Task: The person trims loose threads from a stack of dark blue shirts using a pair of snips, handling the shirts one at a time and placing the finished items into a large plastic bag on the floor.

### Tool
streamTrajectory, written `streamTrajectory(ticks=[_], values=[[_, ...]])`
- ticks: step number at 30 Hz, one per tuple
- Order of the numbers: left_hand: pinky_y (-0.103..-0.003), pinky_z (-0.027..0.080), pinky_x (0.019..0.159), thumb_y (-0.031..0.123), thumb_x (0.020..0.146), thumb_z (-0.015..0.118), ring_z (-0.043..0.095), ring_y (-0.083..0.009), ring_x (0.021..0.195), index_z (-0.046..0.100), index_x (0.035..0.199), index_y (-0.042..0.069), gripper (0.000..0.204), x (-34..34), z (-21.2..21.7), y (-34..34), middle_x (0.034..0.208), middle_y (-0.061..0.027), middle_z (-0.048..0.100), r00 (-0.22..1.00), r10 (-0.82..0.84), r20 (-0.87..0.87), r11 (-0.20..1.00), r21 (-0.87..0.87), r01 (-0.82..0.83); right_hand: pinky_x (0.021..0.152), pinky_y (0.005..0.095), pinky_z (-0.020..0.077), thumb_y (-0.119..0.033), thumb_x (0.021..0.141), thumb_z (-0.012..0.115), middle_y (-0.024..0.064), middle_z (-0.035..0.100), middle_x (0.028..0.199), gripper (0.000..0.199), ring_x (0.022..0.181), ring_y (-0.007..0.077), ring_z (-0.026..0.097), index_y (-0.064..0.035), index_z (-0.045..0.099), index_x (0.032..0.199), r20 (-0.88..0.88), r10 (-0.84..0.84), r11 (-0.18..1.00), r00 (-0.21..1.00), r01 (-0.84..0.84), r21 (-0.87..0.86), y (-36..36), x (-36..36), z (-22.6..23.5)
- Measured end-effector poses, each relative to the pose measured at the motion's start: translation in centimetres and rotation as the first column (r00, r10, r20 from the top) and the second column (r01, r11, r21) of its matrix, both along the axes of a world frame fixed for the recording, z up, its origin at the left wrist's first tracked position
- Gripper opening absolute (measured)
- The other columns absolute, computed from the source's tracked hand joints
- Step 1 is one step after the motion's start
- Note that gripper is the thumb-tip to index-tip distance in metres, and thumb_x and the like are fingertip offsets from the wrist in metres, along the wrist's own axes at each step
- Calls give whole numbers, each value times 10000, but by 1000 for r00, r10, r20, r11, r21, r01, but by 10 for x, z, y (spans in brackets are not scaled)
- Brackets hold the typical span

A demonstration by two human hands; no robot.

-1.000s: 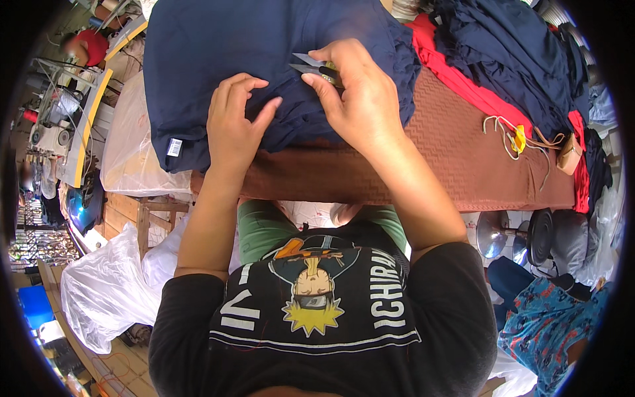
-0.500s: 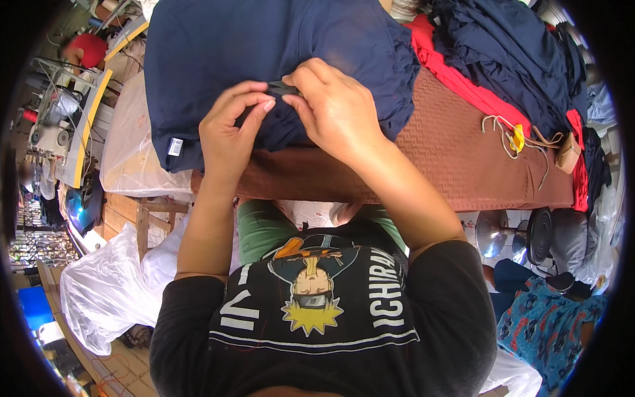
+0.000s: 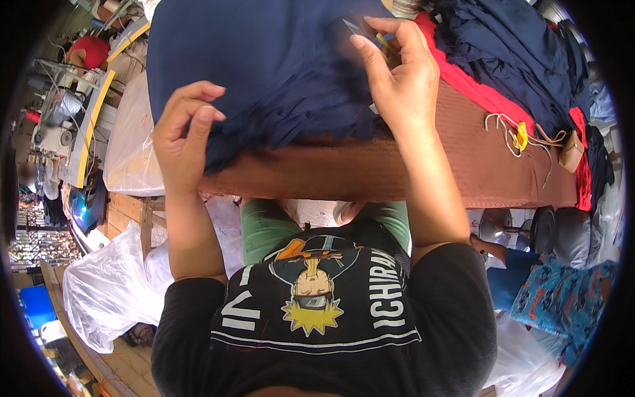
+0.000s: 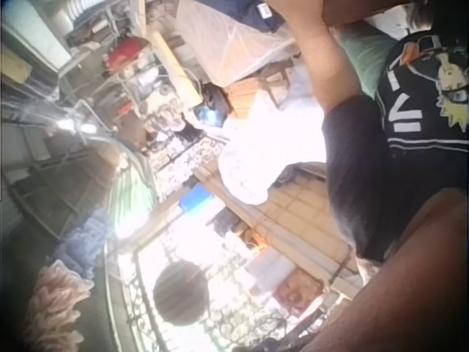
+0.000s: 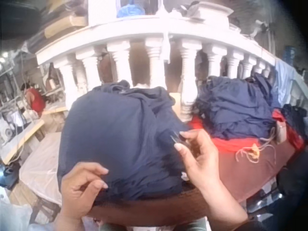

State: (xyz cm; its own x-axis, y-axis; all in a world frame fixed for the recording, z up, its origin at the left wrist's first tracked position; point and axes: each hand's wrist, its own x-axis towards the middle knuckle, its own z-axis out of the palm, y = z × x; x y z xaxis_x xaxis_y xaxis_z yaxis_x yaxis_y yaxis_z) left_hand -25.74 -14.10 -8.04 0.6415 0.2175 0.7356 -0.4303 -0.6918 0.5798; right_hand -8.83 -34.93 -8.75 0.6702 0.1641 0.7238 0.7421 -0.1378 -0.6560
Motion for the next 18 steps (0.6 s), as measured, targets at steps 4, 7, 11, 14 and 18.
streamTrajectory(ticks=[4, 7, 11, 14, 18], values=[[-349, 447, 902, 21, 856, 607, 574, -253, 1051, 684, 998, 66, 167, 38, 12, -6, 1146, -84, 626, 999, 7, -42, 921, 389, 10, 717, 267, 498, -142, 763, 804, 54, 632, 932, 311, 787, 133, 596, -83, 665, 1035, -124, 53, 994, 991, -64, -85, -1, 7, -7], [-397, 392, 993, 12, 832, 588, 494, -290, 1204, 680, 1067, 107, 269, 73, 13, -3, 1261, -76, 568, 994, 99, -42, 755, 654, -47, 717, 284, 490, -122, 781, 775, 45, 590, 848, 339, 749, 146, 550, -101, 672, 1103, -98, 238, 946, 966, -253, -201, 16, 7, -17], [-427, 351, 1033, 30, 768, 625, 399, -288, 1318, 643, 1164, 151, 415, 108, 18, -1, 1373, -59, 484, 990, 134, -33, 558, 829, -48, 679, 263, 466, -65, 790, 747, 32, 611, 804, 241, 684, 134, 543, -69, 699, 1026, -100, 301, 928, 948, -316, -197, 33, 8, -22], [-530, 316, 1033, 119, 780, 693, 363, -303, 1350, 709, 1056, 210, 291, 116, 31, 4, 1347, -44, 520, 989, 146, -39, 470, 882, -35, 665, 247, 457, -63, 797, 745, 24, 614, 768, 91, 683, 126, 547, -33, 708, 874, -68, 307, 939, 949, -314, -139, 37, 15, -21], [-555, 299, 1061, 235, 736, 769, 364, -292, 1353, 730, 991, 264, 259, 118, 39, 15, 1329, -31, 533, 996, 83, 28, 437, 898, -61, 669, 226, 454, -100, 775, 788, -13, 596, 763, 223, 713, 70, 530, -49, 672, 959, -189, 325, 937, 927, -343, -71, 43, 20, -20]])
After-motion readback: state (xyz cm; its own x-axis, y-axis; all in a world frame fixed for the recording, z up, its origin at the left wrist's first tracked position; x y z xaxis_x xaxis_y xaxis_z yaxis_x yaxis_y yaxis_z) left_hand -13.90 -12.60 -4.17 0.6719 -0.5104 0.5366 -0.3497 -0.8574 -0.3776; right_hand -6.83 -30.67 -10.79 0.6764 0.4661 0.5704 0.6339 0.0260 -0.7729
